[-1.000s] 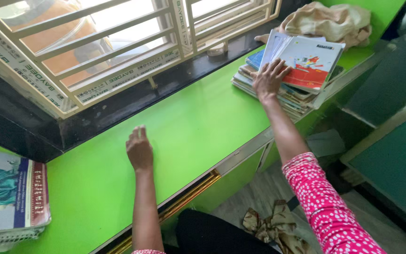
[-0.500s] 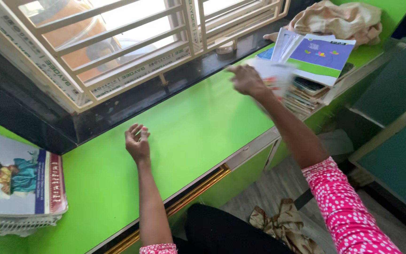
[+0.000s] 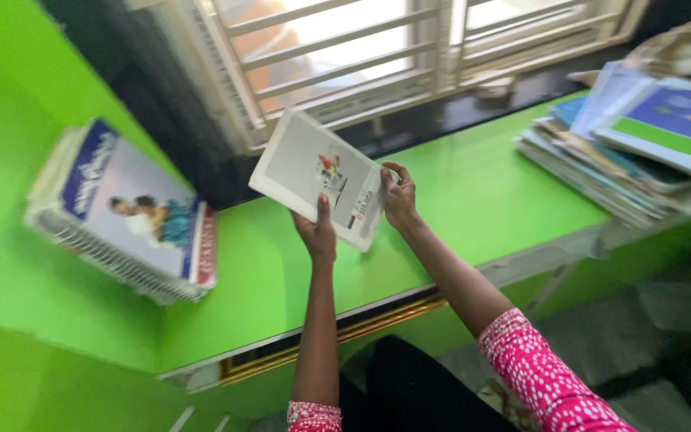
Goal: The person sits on the floor and organizes a pile of books and notebooks on a low green table. They pick up each item, briefly flip through pages, and place it into a neat stack on the left side of the table.
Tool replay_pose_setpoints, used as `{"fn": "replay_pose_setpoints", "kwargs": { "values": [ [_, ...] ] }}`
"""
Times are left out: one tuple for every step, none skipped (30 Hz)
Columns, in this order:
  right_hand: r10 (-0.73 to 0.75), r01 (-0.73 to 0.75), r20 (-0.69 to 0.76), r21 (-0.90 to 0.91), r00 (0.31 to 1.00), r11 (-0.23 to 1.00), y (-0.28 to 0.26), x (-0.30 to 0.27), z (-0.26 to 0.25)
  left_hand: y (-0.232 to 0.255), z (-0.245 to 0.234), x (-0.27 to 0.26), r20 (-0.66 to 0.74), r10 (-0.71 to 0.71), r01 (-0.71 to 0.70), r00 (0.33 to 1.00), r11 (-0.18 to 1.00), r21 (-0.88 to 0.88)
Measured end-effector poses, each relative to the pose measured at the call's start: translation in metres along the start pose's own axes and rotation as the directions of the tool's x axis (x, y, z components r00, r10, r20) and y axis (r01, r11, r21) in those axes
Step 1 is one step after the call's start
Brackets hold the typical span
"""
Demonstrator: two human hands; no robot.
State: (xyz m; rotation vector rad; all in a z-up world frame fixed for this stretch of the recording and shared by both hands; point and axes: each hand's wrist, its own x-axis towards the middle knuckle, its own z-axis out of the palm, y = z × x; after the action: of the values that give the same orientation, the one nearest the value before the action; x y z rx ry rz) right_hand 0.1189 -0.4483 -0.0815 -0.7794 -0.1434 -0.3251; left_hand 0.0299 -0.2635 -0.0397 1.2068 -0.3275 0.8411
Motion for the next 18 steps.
{"fn": "replay_pose_setpoints", "kwargs": {
  "values": [
    [0.035,-0.040,0.092,0.046,0.995,0.998,0.014,-0.001,0.016,0.012,-0.010,0.009,-0.013,0.084,-0.082,0.996,0.989,0.126],
    [0.066,-0.084,0.183,0.090,0.981,0.992,0.027,-0.001,0.037,0.022,-0.019,0.019,-0.015,0.168,-0.159,0.986,0.955,0.252],
    [0.096,-0.133,0.261,0.126,0.961,0.983,0.039,-0.007,0.054,0.032,-0.036,0.031,-0.061,0.181,-0.154,0.982,0.941,0.303],
    [0.179,-0.134,0.266,-0.180,0.947,0.974,0.051,-0.005,0.079,0.044,-0.058,0.050,-0.106,0.196,-0.147,0.975,0.924,0.353],
    [0.256,-0.113,0.251,-0.473,0.934,0.874,0.061,-0.005,0.101,0.056,-0.080,0.067,-0.105,0.288,-0.188,0.952,0.818,0.543],
    [0.225,-0.033,0.278,-0.558,0.934,0.829,0.073,-0.016,0.119,0.068,-0.103,0.082,-0.080,0.375,-0.212,0.924,0.673,0.708],
    [0.192,0.050,0.306,-0.636,0.932,0.770,0.084,-0.027,0.134,0.078,-0.122,0.094,-0.076,0.466,-0.250,0.882,0.598,0.761],
    [0.161,0.134,0.339,-0.701,0.927,0.700,0.091,-0.037,0.142,0.087,-0.144,0.104,-0.062,0.552,-0.282,0.831,0.515,0.810],
    [0.160,0.167,0.349,-0.740,0.923,0.652,0.095,-0.047,0.143,0.095,-0.164,0.111,-0.071,0.559,-0.238,0.826,0.461,0.855],
    [0.159,0.199,0.360,-0.774,0.919,0.601,0.100,-0.061,0.143,0.102,-0.184,0.113,-0.080,0.567,-0.193,0.820,0.405,0.894],
    [0.157,0.232,0.371,-0.804,0.915,0.547,0.103,-0.069,0.145,0.103,-0.200,0.111,-0.112,0.518,-0.129,0.848,0.408,0.904],
    [0.158,0.245,0.395,-0.787,0.905,0.566,0.105,-0.071,0.148,0.100,-0.212,0.106,-0.146,0.468,-0.066,0.872,0.407,0.911],
    [0.165,0.253,0.416,-0.774,0.894,0.581,0.104,-0.073,0.144,0.091,-0.221,0.097,-0.187,0.410,0.005,0.893,0.405,0.914],
    [0.170,0.260,0.436,-0.760,0.884,0.596,0.102,-0.073,0.140,0.078,-0.226,0.090,-0.135,0.424,-0.018,0.895,0.337,0.941],
    [0.170,0.245,0.420,-0.762,0.891,0.599,0.100,-0.074,0.136,0.063,-0.229,0.080,-0.083,0.431,-0.041,0.899,0.269,0.962],
    [0.169,0.230,0.404,-0.764,0.899,0.603,0.100,-0.078,0.134,0.052,-0.235,0.071,-0.029,0.433,-0.065,0.901,0.200,0.978],
    [0.157,0.230,0.396,-0.763,0.905,0.604,0.098,-0.076,0.136,0.040,-0.238,0.072,-0.054,0.410,-0.018,0.911,0.171,0.985],
    [0.173,0.207,0.383,-0.764,0.907,0.611,0.096,-0.074,0.137,0.029,-0.239,0.075,-0.080,0.387,0.027,0.918,0.140,0.990]
  ]
}}
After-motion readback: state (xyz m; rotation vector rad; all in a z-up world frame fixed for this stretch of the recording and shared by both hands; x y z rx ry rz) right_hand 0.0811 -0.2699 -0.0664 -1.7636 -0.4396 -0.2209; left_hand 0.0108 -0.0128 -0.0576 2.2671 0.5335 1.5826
